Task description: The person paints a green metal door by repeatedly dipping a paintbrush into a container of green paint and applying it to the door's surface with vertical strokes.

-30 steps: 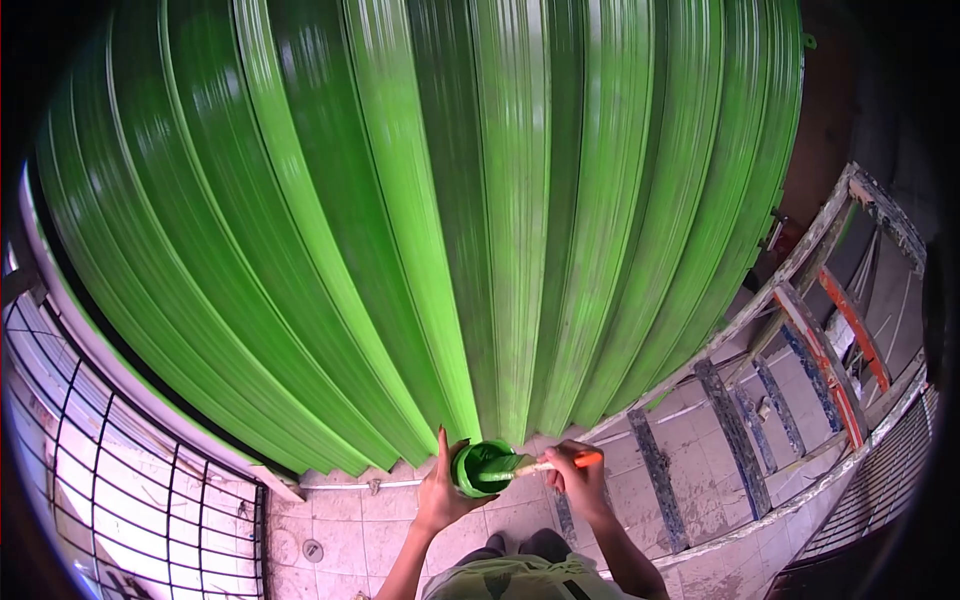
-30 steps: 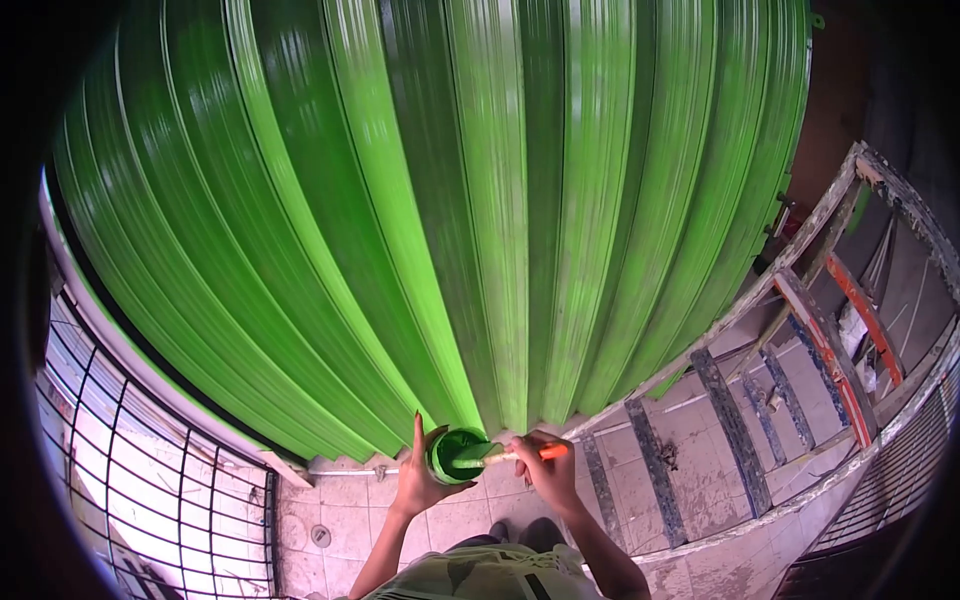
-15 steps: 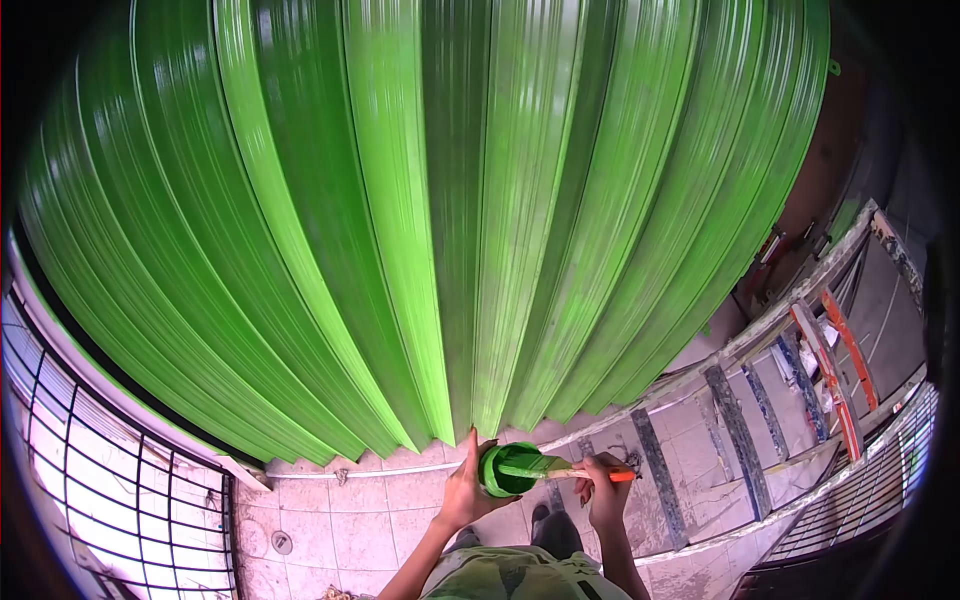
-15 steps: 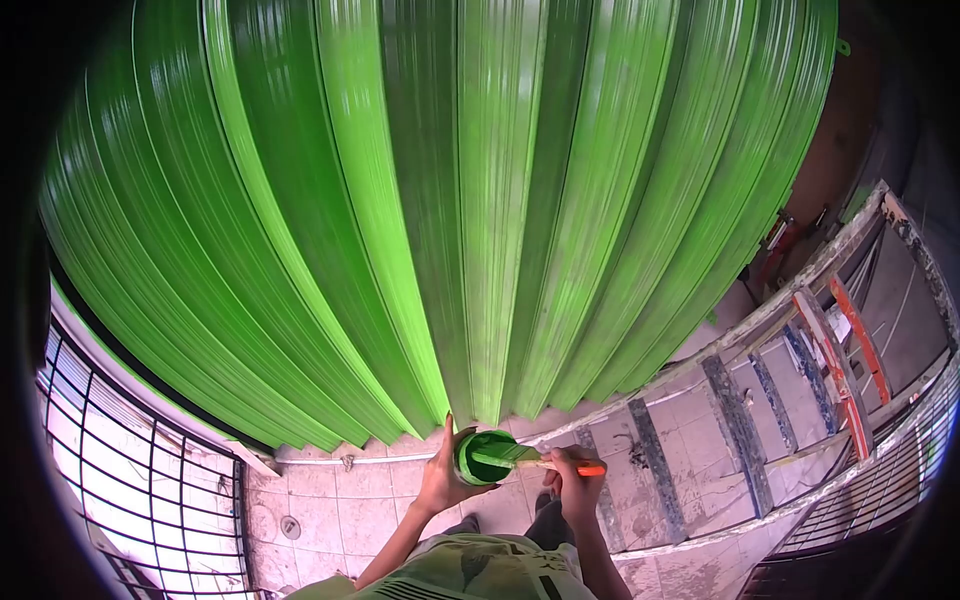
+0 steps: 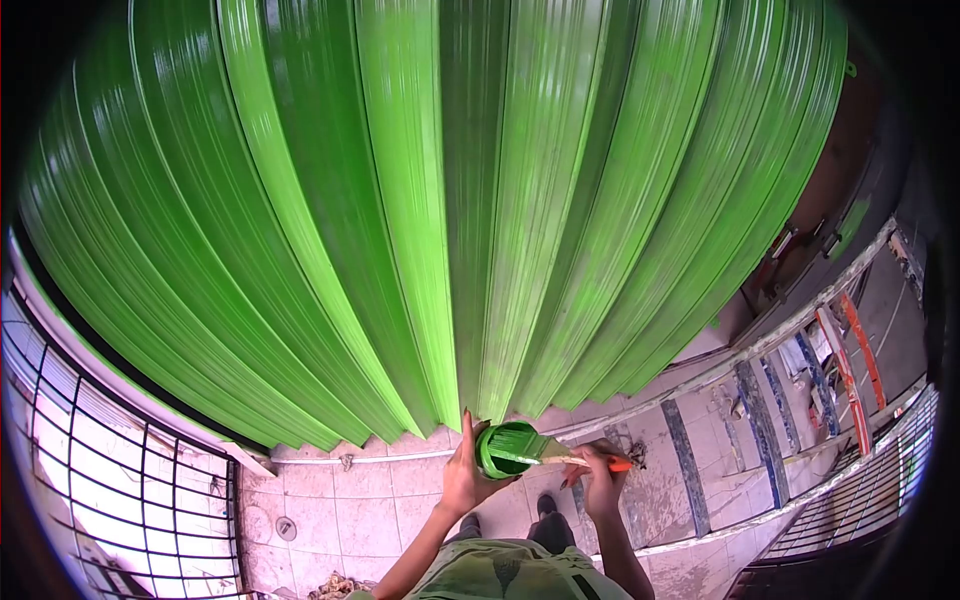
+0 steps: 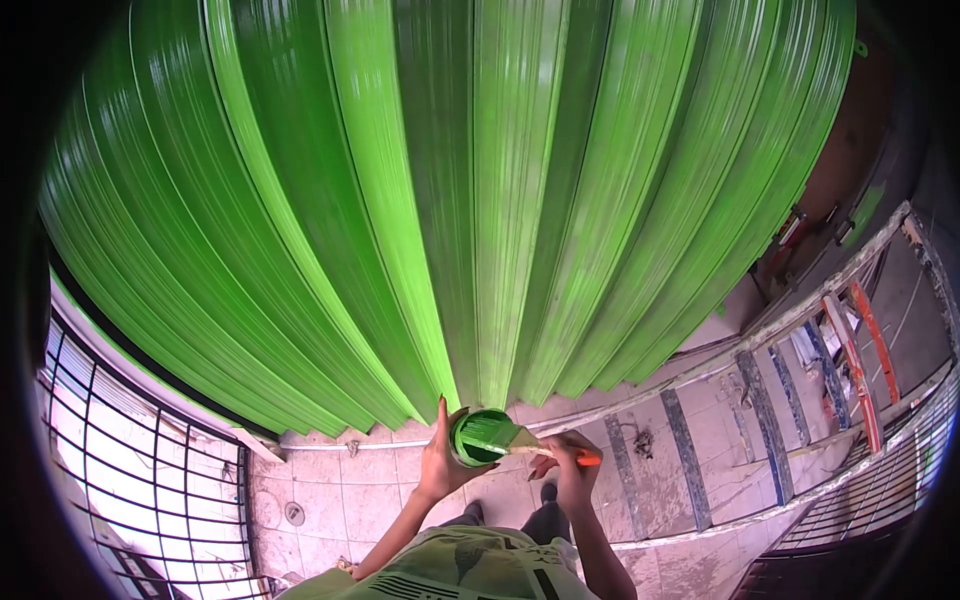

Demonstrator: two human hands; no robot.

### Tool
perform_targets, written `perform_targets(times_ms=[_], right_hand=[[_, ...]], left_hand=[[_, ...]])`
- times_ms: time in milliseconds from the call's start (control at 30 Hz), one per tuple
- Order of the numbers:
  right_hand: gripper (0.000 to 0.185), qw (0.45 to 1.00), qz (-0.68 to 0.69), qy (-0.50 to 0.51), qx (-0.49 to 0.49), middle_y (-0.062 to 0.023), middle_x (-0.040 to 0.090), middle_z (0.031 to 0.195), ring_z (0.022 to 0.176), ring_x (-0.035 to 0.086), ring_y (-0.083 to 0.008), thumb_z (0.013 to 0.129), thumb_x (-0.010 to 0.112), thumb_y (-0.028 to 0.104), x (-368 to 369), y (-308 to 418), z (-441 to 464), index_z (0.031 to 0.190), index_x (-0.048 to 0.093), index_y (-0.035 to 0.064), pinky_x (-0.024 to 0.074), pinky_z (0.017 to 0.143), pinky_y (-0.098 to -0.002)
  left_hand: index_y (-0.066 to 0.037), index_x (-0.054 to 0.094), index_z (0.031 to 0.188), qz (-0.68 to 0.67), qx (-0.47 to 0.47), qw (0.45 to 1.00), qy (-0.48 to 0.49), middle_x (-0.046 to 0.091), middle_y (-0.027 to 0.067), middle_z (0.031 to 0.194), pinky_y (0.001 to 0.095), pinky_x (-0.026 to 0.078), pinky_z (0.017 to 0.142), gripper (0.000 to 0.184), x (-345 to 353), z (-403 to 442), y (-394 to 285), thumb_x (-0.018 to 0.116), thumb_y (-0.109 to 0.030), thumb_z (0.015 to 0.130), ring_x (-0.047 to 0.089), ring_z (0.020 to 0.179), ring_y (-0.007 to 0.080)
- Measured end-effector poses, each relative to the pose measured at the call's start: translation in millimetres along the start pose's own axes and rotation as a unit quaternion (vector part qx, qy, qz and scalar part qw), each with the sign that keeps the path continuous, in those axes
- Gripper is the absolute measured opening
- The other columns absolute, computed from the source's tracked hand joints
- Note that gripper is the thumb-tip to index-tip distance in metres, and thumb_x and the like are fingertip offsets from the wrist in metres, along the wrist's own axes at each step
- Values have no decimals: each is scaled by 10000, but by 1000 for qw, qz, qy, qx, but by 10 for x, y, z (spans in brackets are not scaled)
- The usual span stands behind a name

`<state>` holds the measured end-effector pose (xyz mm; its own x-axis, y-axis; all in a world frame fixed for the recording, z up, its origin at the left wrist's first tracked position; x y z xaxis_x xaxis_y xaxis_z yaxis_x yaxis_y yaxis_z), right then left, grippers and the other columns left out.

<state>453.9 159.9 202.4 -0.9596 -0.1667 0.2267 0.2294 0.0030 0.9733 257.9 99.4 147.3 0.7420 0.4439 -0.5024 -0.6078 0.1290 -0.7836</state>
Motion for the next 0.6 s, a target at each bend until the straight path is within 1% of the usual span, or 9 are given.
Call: perform_targets(times_ms=[133, 167, 267, 300, 400, 433, 533, 567, 600], right_hand=[[187, 997, -38, 66, -19, -115, 616, 624, 458, 595, -157, 875, 573, 85, 76, -1, -75, 789, 625, -73, 478, 425, -251], [177, 997, -49, 56, -28, -105, 620, 614, 465, 592, -131, 873, 581, 76, 83, -31, -134, 786, 625, -72, 475, 435, -238], [151, 994, -70, 80, -36, -105, 621, 614, 471, 589, -117, 870, 583, 58, 120, -68, -233, 789, 630, -61, 470, 440, -232], [134, 994, -71, 84, -25, -92, 625, 617, 483, 585, -101, 874, 591, 45, 129, -117, -253, 787, 629, -49, 470, 454, -228], [124, 989, -96, 106, -39, -68, 626, 619, 488, 575, -83, 882, 598, 34, 108, -248, -250, 791, 630, -44, 464, 470, -224], [140, 980, -137, 136, -44, -97, 612, 597, 473, 580, -118, 872, 572, 27, 118, -225, -215, 788, 624, -72, 466, 468, -238], [119, 970, -134, 199, -22, -91, 645, 674, 563, 613, -105, 900, 587, 44, 52, -360, -135, 910, 637, -64, 497, 532, -245], [123, 968, -131, 213, -17, -41, 642, 686, 597, 614, -61, 905, 610, 54, 9, -433, -102, 1002, 641, -16, 475, 542, -213], [174, 962, -144, 230, -23, -40, 657, 722, 631, 631, -65, 915, 612, 65, -14, -527, -49, 1071, 636, -8, 482, 549, -217]], left_hand=[[29, 5, 1479, 29, -13, 999, -21, 557, 199, 1273, 412, 544, 836, 1318, -115, -66, 8, 904, -296, 571, 623, 1041, 368], [22, 4, 1480, 32, -26, 999, -21, 557, 198, 1272, 414, 546, 832, 1316, -116, -113, 34, 904, -285, 571, 625, 1037, 365], [14, -4, 1482, 28, -40, 999, -20, 556, 192, 1276, 415, 549, 830, 1321, -115, -248, 78, 904, -282, 570, 625, 1041, 365], [-14, -47, 1488, 32, -48, 998, -14, 548, 193, 1291, 410, 545, 872, 1363, -109, -287, 99, 916, -274, 560, 627, 1065, 341], [12, -20, 1481, 25, -67, 997, -27, 554, 183, 1281, 422, 552, 828, 1331, -43, -389, 129, 903, -293, 573, 624, 1045, 365], [14, -20, 1481, 27, -75, 996, -33, 554, 188, 1280, 421, 553, 826, 1329, -10, -418, 160, 903, -292, 576, 626, 1044, 362], [18, -13, 1480, 23, -120, 992, -23, 548, 198, 1282, 417, 545, 850, 1329, 127, -486, 279, 905, -296, 573, 621, 1053, 366], [26, -10, 1477, 17, -116, 993, -30, 544, 207, 1286, 409, 535, 871, 1327, 187, -505, 336, 907, -291, 572, 618, 1062, 360], [34, -9, 1474, 16, -111, 993, -37, 545, 214, 1278, 400, 529, 884, 1326, 265, -533, 439, 909, -279, 570, 618, 1062, 356]])
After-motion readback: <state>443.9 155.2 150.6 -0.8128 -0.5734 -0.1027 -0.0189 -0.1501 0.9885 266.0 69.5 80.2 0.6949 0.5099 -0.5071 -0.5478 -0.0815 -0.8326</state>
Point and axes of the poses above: each hand's wrist, its own z-axis towards the middle knuckle, its own x-axis out of the palm, y = z × x, the point moved 3 cm from there along z, towards the middle knuckle
